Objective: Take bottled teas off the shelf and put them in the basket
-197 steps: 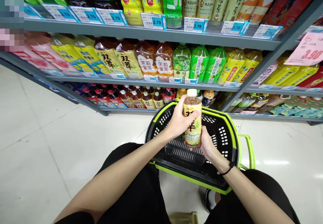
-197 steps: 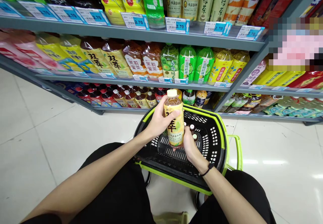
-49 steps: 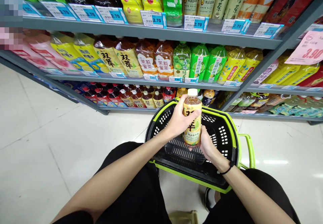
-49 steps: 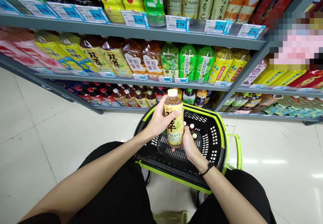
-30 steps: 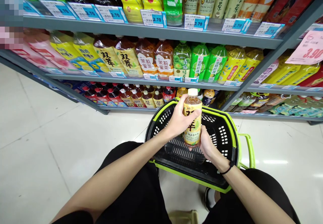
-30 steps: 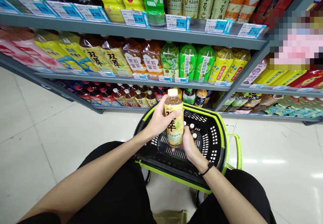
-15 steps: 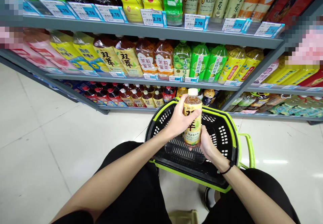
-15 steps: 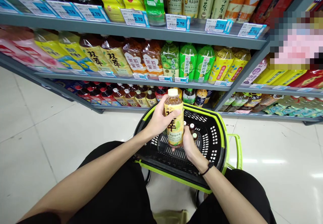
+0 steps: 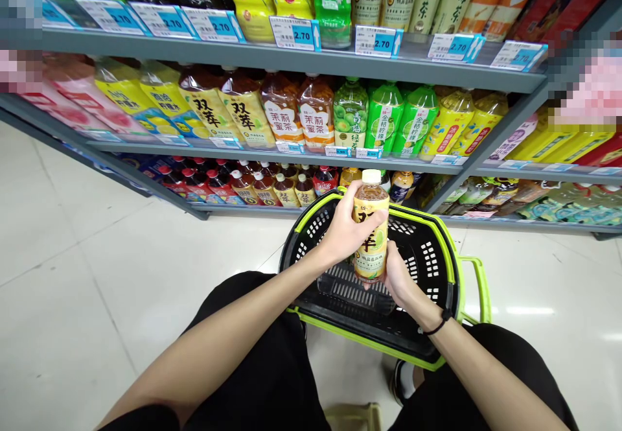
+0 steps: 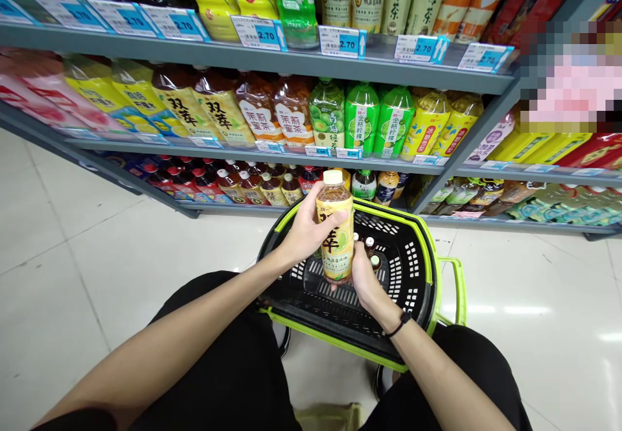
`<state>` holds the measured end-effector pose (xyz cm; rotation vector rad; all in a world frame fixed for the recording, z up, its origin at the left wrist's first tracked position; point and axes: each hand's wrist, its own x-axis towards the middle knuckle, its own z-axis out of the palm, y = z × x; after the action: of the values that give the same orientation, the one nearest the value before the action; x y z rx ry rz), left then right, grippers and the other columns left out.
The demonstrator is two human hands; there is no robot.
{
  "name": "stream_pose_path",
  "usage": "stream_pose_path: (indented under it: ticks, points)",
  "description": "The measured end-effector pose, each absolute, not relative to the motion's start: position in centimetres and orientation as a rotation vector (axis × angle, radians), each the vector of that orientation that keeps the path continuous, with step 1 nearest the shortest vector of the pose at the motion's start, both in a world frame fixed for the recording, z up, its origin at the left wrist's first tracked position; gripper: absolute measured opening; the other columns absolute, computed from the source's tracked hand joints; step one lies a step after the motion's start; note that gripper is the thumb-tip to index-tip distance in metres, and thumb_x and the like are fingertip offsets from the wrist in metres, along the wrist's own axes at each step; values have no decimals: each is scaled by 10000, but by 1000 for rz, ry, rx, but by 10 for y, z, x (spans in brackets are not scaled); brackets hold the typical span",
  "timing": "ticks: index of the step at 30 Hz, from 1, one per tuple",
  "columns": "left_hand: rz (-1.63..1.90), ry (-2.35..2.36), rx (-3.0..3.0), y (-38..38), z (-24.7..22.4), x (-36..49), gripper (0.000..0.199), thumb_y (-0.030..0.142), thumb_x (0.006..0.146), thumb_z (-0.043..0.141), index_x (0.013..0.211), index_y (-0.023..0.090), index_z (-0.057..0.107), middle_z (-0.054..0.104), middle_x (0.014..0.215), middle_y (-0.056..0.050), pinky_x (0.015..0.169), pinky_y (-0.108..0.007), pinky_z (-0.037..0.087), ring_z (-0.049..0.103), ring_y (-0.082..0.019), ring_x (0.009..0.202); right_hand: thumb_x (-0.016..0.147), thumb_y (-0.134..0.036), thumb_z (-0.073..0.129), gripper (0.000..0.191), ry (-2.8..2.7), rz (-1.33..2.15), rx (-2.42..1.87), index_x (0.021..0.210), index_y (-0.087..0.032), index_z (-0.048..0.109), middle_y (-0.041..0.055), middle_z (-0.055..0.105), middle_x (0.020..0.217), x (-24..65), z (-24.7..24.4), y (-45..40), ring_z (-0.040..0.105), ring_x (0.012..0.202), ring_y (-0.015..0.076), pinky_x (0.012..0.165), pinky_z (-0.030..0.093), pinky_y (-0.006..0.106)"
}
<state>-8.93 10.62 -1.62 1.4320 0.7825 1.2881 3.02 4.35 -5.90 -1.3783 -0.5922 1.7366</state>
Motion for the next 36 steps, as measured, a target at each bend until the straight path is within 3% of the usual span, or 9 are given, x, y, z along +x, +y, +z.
stream_pose_path:
  ticks: [20, 30, 36]
  points:
    - [1311, 773, 1447, 107, -19, -89, 485, 336, 821, 769, 1204, 175, 519, 677, 1079, -65, 895, -303, 547, 644, -181, 951, 1064, -398, 277, 462, -623, 1716, -1343, 1078, -161, 674, 90, 702, 803, 30, -67, 42, 649, 651, 214, 600, 572, 339]
    - [1306, 783, 1447, 107, -19, -89, 498, 353, 820, 777, 1207, 175, 518, 677, 1087, -70, 895, -305, 548, 647, -187, 960, 1079, -367, 235, 475, -627, 1738, -1293, 1228, -154, 632, 78, 701, 780, 31, -65, 42, 655, 675, 218, 620, 573, 333]
    - [1308, 777, 1451, 107, -19, -89, 509, 329, 810, 777, 1217, 166, 519, 683, 1086, -72, 889, -304, 551, 650, -186, 955, 1087, -361, 210, 497, -614, 1745, -1314, 1204, -144, 642, 78, 698, 770, 30, -61, 42, 655, 670, 218, 618, 574, 333]
